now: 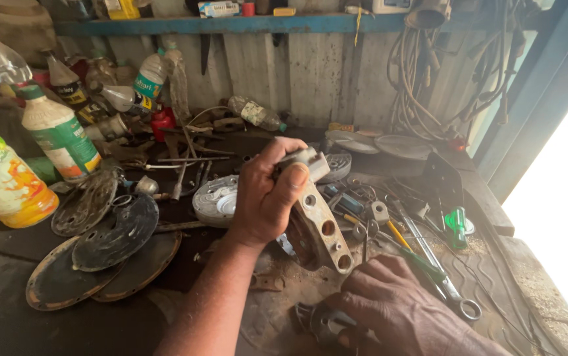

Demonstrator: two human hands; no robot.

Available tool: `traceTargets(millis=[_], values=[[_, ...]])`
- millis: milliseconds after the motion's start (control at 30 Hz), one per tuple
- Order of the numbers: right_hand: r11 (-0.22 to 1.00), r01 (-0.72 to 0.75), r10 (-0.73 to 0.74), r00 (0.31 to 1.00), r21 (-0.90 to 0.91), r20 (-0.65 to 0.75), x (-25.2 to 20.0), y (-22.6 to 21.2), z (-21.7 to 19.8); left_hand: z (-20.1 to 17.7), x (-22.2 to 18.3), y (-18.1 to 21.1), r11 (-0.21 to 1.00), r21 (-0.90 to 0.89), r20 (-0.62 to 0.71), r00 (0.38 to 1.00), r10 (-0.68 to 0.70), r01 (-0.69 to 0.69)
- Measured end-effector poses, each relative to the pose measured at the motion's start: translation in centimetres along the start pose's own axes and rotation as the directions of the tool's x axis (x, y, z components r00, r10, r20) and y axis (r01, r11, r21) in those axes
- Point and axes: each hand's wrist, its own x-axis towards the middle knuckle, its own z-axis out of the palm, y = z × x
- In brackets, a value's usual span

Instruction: The person holds a metal engine casing and uses a metal file to smooth its edges and internal surfaces. They rotate the part to access different areas and continue filing throughout the clip.

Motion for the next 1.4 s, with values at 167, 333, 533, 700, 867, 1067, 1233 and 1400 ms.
traceTargets(millis=[167,333,533,700,867,1067,1233,1400], values=[[0.986,-0.139,0.129,0.986,0.096,0.104,-0.8,0.1,-0.2,-0.1,-0.5,-0.4,1.000,-0.021,-0.008,1.000,0.021,-0.021],[0.981,-0.183,0.177,0.980,0.061,0.094,-0.2,0.0,-1.2,0.2,-0.4,-0.3,0.999,-0.036,-0.023,0.999,0.024,-0.025],[0.850,-0.473,0.417,0.873,0.232,0.254,-0.6,-0.4,-1.1,0.2,-0.7,-0.9,0.999,-0.029,-0.025,0.999,0.029,-0.029],[0.667,-0.610,0.533,0.792,0.428,0.299,-2.4,-0.2,-3.2,0.2,-0.6,-1.3,0.998,-0.065,-0.025,0.999,0.025,-0.026],[0.825,-0.555,0.557,0.771,0.105,-0.309,-3.7,1.1,-6.4,0.2,-0.7,-1.1,0.997,-0.074,-0.028,0.999,0.019,-0.021],[0.800,-0.600,0.485,0.642,0.005,-0.593,-3.4,2.5,-7.6,0.4,-0.6,-0.9,0.995,-0.099,-0.022,1.000,0.006,-0.008],[0.874,-0.339,0.129,0.853,-0.349,-0.506,-0.4,6.7,-7.7,0.6,-0.7,-1.0,0.995,-0.100,-0.006,1.000,0.016,-0.016],[0.841,-0.466,0.406,0.879,-0.276,-0.249,0.6,8.9,-4.9,0.7,-0.4,-1.1,0.994,-0.112,-0.024,1.000,0.011,-0.014]])
